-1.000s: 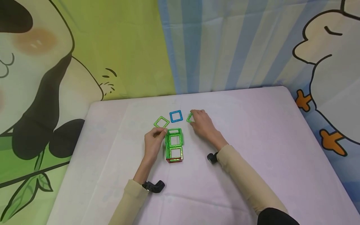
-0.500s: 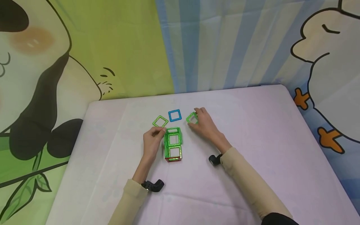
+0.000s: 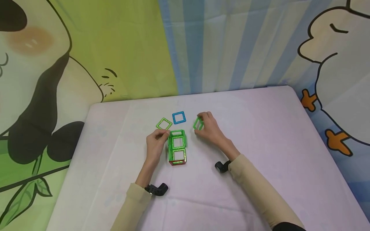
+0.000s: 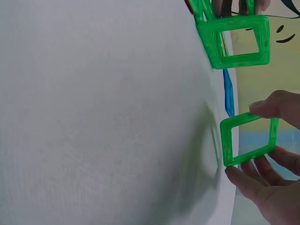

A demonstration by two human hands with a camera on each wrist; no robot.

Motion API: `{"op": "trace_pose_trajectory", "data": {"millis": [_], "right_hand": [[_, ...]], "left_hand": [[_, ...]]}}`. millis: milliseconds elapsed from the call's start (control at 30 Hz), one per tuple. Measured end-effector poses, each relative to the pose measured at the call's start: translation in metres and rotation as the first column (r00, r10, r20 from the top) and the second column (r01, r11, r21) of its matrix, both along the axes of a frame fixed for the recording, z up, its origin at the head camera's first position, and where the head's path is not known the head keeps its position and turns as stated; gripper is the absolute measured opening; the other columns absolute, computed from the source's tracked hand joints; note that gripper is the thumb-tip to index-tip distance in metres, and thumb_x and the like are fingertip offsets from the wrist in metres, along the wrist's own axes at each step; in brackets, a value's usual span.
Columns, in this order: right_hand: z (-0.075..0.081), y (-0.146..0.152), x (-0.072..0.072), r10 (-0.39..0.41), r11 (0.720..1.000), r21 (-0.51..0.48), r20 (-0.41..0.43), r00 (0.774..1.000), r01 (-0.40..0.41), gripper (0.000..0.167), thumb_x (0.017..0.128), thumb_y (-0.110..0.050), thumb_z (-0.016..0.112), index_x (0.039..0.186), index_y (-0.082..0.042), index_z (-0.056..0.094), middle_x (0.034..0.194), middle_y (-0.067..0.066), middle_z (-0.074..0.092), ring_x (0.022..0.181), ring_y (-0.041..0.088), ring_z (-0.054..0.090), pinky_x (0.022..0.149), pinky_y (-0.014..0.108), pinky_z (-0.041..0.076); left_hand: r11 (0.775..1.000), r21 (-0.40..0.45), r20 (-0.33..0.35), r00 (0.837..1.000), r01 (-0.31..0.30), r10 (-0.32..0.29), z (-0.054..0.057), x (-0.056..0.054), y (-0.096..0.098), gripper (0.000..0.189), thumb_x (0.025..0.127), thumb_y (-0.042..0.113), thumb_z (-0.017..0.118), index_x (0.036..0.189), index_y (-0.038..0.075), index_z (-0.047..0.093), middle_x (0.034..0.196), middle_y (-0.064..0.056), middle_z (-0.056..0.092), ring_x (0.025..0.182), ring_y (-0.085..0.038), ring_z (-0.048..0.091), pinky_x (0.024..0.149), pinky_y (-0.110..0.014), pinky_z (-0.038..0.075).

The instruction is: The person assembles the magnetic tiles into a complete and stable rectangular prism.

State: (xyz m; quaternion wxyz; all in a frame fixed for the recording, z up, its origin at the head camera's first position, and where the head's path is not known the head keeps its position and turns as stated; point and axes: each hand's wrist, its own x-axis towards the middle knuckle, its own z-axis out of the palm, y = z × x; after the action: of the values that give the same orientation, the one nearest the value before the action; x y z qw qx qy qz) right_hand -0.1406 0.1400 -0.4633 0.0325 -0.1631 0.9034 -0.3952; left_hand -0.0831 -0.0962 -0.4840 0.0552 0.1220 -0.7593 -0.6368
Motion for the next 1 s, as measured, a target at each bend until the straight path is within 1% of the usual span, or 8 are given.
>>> {"op": "trace_pose_trajectory", "data": {"millis": [133, 333, 567, 833, 1000], "right_hand": [[0.002, 0.0, 0.005, 0.022, 0.999, -0.042, 0.033, 0.999, -0.02, 0.063, 0.083, -0.007, 0.079, 0.138, 0.006, 0.051, 0.133, 0.024, 0.053, 0.124, 0.038, 0.055, 0.107, 0.049, 0.05], [0.004, 0.0, 0.011, 0.047, 0.996, -0.076, 0.036, 0.998, -0.045, 0.064, 0.083, -0.006, 0.079, 0.14, 0.005, 0.051, 0.137, 0.022, 0.054, 0.127, 0.037, 0.055, 0.109, 0.048, 0.049], [0.006, 0.001, 0.022, 0.07, 0.988, -0.144, 0.058, 0.996, -0.061, 0.064, 0.083, 0.001, 0.076, 0.14, 0.006, 0.048, 0.139, 0.023, 0.051, 0.13, 0.039, 0.053, 0.109, 0.046, 0.049], [0.002, 0.0, 0.032, 0.095, 0.972, -0.223, 0.109, 0.99, -0.069, 0.067, 0.083, 0.005, 0.077, 0.141, 0.007, 0.043, 0.142, 0.025, 0.049, 0.133, 0.04, 0.052, 0.109, 0.045, 0.049], [0.0, 0.001, 0.039, 0.096, 0.968, -0.243, 0.125, 0.987, -0.063, 0.065, 0.081, 0.006, 0.078, 0.137, 0.008, 0.044, 0.139, 0.025, 0.051, 0.132, 0.041, 0.053, 0.109, 0.045, 0.049]], "left_hand": [[1.0, 0.001, 0.003, 1.0, -0.001, 0.001, 0.0, 0.0, 0.0, 0.018, 0.096, 0.023, 0.073, 0.098, 0.005, 0.075, 0.101, -0.007, 0.07, 0.104, -0.023, 0.065, 0.097, -0.039, 0.05], [1.0, -0.009, 0.004, 1.0, -0.004, 0.004, 0.0, -0.001, 0.0, 0.018, 0.096, 0.022, 0.072, 0.1, 0.004, 0.075, 0.101, -0.007, 0.07, 0.104, -0.022, 0.066, 0.096, -0.037, 0.051], [1.0, -0.017, 0.002, 1.0, -0.008, 0.008, 0.001, -0.002, 0.001, 0.018, 0.096, 0.021, 0.073, 0.1, 0.004, 0.076, 0.101, -0.007, 0.07, 0.102, -0.021, 0.066, 0.092, -0.034, 0.051], [1.0, -0.006, 0.009, 1.0, -0.012, 0.012, 0.0, -0.001, 0.0, 0.018, 0.096, 0.022, 0.073, 0.1, 0.004, 0.076, 0.102, -0.007, 0.071, 0.102, -0.022, 0.065, 0.093, -0.035, 0.051], [1.0, -0.005, 0.013, 1.0, -0.011, 0.011, 0.0, -0.001, 0.0, 0.018, 0.096, 0.022, 0.073, 0.1, 0.005, 0.076, 0.102, -0.007, 0.071, 0.102, -0.021, 0.065, 0.093, -0.036, 0.051]]}}
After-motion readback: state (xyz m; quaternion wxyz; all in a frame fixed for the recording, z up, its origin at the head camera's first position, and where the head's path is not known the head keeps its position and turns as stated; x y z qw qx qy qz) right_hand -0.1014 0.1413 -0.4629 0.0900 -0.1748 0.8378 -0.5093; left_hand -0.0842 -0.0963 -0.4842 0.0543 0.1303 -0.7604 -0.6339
